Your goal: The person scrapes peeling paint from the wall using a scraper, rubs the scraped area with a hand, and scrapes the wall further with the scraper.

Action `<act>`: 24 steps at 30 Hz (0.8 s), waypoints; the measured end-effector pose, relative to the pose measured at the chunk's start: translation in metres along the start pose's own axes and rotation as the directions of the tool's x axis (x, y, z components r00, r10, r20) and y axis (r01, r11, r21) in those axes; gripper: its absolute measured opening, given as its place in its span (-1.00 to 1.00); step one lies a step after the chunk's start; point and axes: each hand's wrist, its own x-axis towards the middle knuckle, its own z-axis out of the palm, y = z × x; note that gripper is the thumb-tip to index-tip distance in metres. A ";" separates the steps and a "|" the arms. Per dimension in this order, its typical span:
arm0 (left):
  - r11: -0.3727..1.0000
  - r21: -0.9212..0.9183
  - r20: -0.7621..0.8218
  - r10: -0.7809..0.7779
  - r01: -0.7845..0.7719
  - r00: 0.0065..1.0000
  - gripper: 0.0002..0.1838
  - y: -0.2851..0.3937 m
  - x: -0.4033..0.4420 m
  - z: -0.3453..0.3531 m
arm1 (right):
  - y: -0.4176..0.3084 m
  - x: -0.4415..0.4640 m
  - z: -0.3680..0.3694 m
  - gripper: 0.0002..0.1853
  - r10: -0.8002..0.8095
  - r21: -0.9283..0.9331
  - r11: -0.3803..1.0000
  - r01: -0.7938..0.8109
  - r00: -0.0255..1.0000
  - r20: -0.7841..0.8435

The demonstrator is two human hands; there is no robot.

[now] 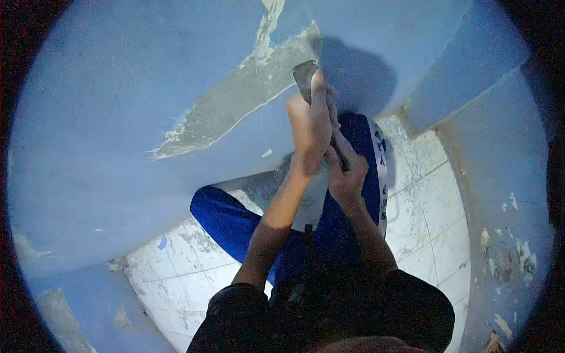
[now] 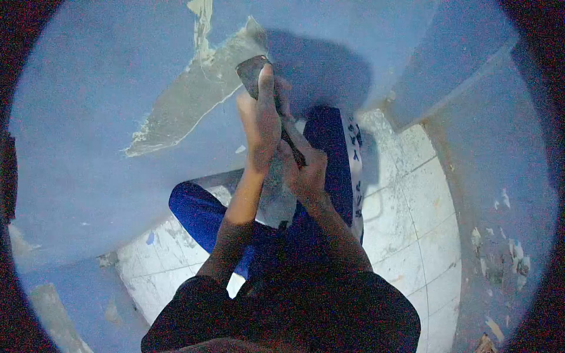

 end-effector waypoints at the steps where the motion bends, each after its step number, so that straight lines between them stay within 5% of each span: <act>1: 0.998 0.028 -0.009 0.056 -0.056 0.998 -0.54 0.003 0.004 0.002 | -0.002 0.007 0.001 -0.60 -0.047 0.000 0.999 0.047 0.998 -0.033; 5: 0.988 0.000 0.072 0.156 -0.156 0.985 -0.61 0.006 0.014 0.006 | -0.009 0.016 -0.003 -0.59 -0.080 -0.017 0.997 0.079 0.994 -0.071; 9: 0.991 -0.043 0.030 -0.128 0.129 0.991 -0.60 -0.007 -0.006 -0.003 | 0.006 0.003 -0.003 -0.58 -0.048 -0.055 0.997 0.047 0.999 -0.009; 15: 0.984 0.026 0.071 0.176 -0.179 0.982 -0.59 0.006 0.012 0.008 | 0.001 0.017 -0.003 -0.57 -0.072 0.029 0.997 0.074 0.996 -0.053; 18: 0.999 -0.028 -0.036 -0.037 0.036 0.999 -0.58 -0.005 -0.005 0.003 | 0.010 0.003 -0.003 -0.58 -0.093 -0.011 0.996 0.093 0.995 -0.023; 24: 0.997 0.014 0.094 0.079 -0.081 0.992 -0.61 0.012 0.011 0.006 | 0.000 0.020 -0.003 -0.59 -0.089 0.030 0.995 0.092 0.991 -0.104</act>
